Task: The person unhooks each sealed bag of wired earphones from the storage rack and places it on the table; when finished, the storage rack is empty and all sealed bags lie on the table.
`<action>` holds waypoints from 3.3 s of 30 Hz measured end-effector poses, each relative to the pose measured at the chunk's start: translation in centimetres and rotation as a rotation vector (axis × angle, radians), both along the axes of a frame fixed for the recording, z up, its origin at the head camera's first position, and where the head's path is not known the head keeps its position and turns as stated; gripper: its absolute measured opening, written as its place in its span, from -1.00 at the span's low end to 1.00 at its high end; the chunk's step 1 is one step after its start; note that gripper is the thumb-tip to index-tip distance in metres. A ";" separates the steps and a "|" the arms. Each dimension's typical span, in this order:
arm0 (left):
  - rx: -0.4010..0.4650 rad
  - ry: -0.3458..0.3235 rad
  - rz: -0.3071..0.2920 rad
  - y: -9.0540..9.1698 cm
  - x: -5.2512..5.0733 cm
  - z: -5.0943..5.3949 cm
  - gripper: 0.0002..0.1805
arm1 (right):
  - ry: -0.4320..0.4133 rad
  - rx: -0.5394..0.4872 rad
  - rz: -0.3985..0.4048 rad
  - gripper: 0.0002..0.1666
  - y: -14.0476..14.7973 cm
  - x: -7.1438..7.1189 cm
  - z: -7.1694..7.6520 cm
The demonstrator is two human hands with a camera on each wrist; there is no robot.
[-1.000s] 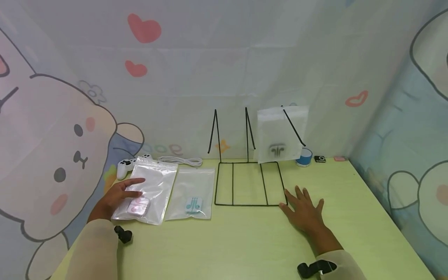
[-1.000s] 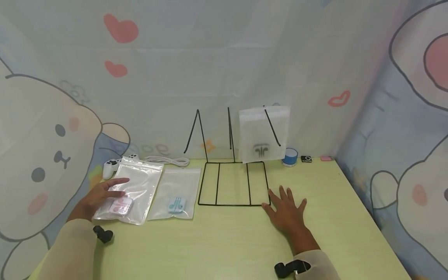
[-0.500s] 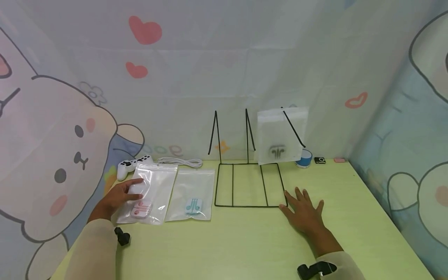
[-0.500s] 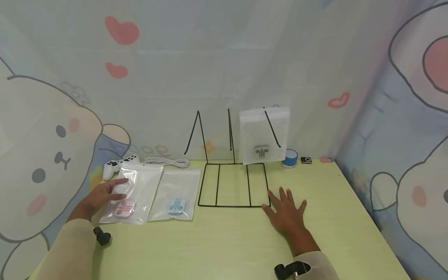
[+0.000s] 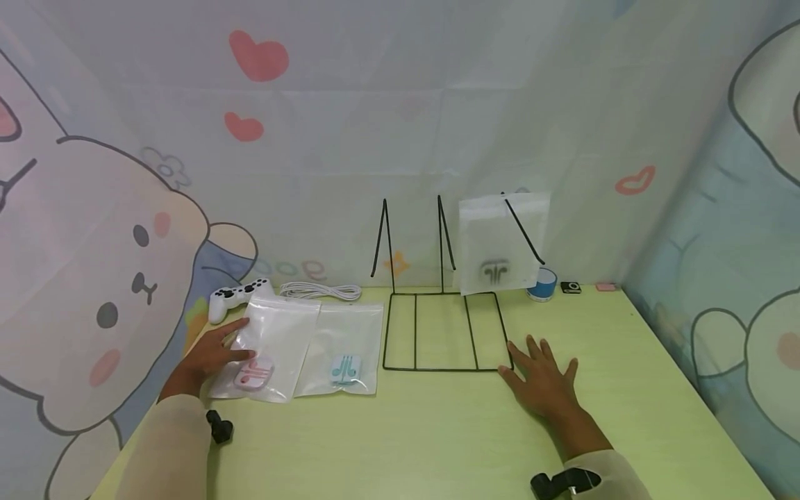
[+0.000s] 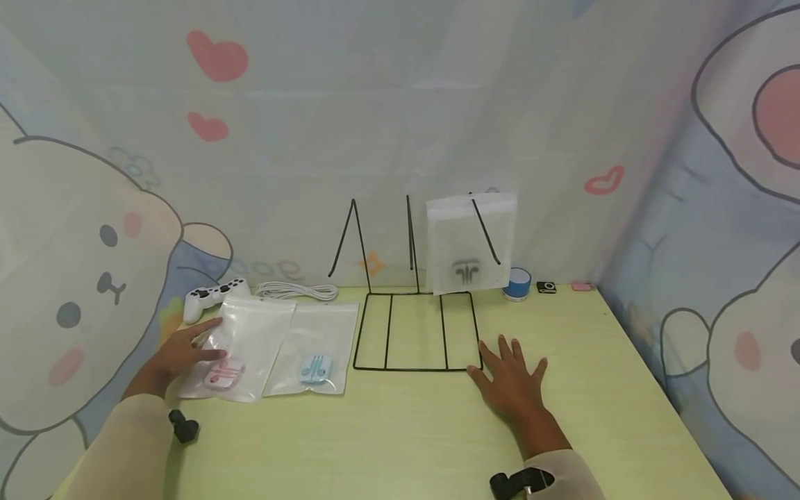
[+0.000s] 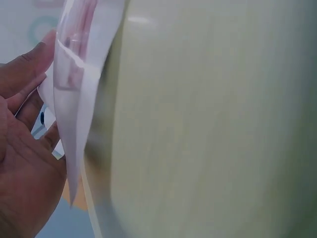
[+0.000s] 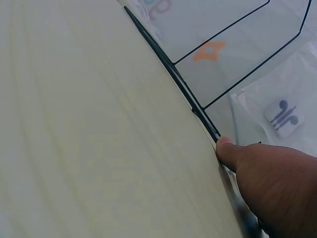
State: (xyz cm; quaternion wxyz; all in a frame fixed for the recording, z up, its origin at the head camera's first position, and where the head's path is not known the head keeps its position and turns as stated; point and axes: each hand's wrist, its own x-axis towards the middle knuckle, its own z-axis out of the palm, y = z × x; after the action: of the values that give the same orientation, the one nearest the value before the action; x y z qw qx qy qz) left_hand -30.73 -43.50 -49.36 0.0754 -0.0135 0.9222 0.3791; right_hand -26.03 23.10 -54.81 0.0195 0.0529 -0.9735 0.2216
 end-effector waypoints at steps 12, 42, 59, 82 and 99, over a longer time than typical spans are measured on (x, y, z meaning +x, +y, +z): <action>-0.075 0.052 -0.030 -0.3 0.3 -0.5 0.15 | -0.009 0.001 0.005 -0.10 0.0 0.2 0.1; -0.120 0.351 -0.219 10.5 0.4 2.0 0.02 | -0.008 -0.014 0.012 -0.12 -0.1 0.3 0.5; -0.191 0.374 -0.313 19.1 0.5 2.1 -0.04 | -0.012 -0.013 0.010 -0.12 -0.2 0.2 0.5; -0.365 0.263 -0.382 28.4 1.0 0.6 -0.04 | -0.002 -0.011 0.014 -0.11 0.4 -0.1 0.0; -0.476 0.264 -0.374 31.9 0.3 -1.6 -0.04 | -0.014 -0.005 0.018 -0.07 0.6 -0.5 -0.1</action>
State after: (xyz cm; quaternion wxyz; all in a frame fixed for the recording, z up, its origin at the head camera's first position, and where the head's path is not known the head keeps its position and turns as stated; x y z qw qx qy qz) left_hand -30.39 -11.56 -50.93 0.0180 0.1881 0.9732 0.1309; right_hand -26.49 23.70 -54.91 0.0106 0.0602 -0.9726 0.2245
